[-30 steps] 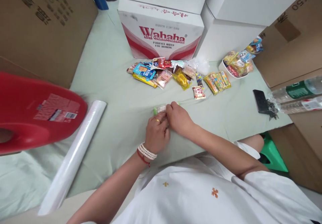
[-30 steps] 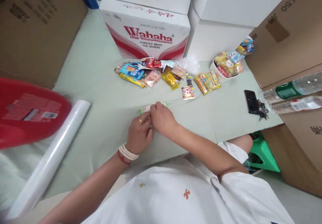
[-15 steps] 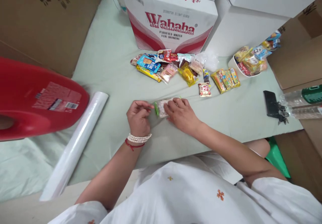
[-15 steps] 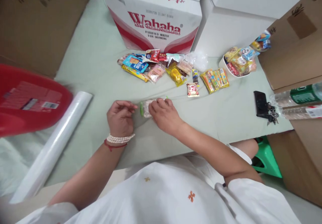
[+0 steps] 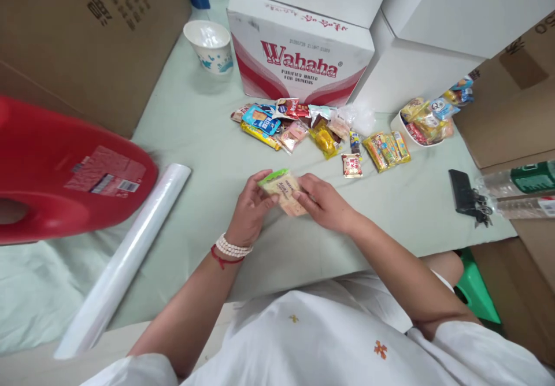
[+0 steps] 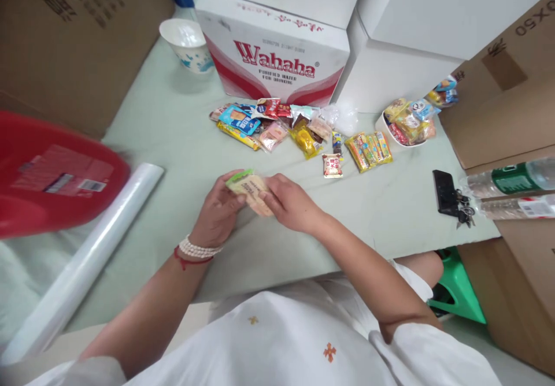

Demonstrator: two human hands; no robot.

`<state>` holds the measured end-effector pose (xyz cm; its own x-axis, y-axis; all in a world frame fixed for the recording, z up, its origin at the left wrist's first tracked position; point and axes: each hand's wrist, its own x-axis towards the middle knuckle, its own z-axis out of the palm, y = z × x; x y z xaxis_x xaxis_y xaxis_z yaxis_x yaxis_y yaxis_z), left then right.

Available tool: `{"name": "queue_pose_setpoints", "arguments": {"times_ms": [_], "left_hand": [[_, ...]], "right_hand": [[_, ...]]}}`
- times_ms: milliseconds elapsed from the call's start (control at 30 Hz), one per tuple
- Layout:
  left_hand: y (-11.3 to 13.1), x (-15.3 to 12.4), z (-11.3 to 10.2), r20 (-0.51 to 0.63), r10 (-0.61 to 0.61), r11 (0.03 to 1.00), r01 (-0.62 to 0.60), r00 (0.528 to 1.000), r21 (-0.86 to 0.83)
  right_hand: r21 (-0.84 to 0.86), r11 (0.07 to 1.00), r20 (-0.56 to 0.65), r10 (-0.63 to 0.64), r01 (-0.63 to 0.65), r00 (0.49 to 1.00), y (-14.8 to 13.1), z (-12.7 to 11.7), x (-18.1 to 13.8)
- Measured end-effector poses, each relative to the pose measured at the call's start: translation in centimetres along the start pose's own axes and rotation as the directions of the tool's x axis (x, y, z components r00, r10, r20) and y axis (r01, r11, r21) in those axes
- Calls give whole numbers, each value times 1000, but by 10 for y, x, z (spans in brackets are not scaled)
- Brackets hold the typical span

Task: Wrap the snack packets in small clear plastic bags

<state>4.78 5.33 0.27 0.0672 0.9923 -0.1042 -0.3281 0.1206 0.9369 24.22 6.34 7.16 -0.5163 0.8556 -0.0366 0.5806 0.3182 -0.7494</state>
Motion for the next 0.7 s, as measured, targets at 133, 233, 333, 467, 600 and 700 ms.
{"name": "queue_pose_setpoints", "arguments": {"times_ms": [133, 233, 333, 467, 600, 700], "left_hand": [[-3, -6, 2, 86, -82, 996, 80, 993, 34], [-6, -7, 4, 135, -110, 992, 100, 985, 83], [-4, -7, 6, 143, -113, 991, 100, 983, 90], [-1, -9, 3, 175, -165, 976, 136, 971, 168], [-4, -15, 1, 250, -158, 946, 74, 955, 316], [-9, -16, 5, 273, -150, 908, 23, 950, 419]], "right_hand": [[509, 850, -102, 215, -134, 971, 8, 34, -10], [670, 732, -166, 306, -121, 937, 17, 44, -25], [633, 765, -340, 411, -117, 846, 40, 19, -55], [617, 757, -673, 649, -214, 355, 98, -53, -114], [692, 618, -682, 728, -372, -60, 163, -118, -138], [666, 603, -685, 727, -440, -41, 195, -140, -123]]}}
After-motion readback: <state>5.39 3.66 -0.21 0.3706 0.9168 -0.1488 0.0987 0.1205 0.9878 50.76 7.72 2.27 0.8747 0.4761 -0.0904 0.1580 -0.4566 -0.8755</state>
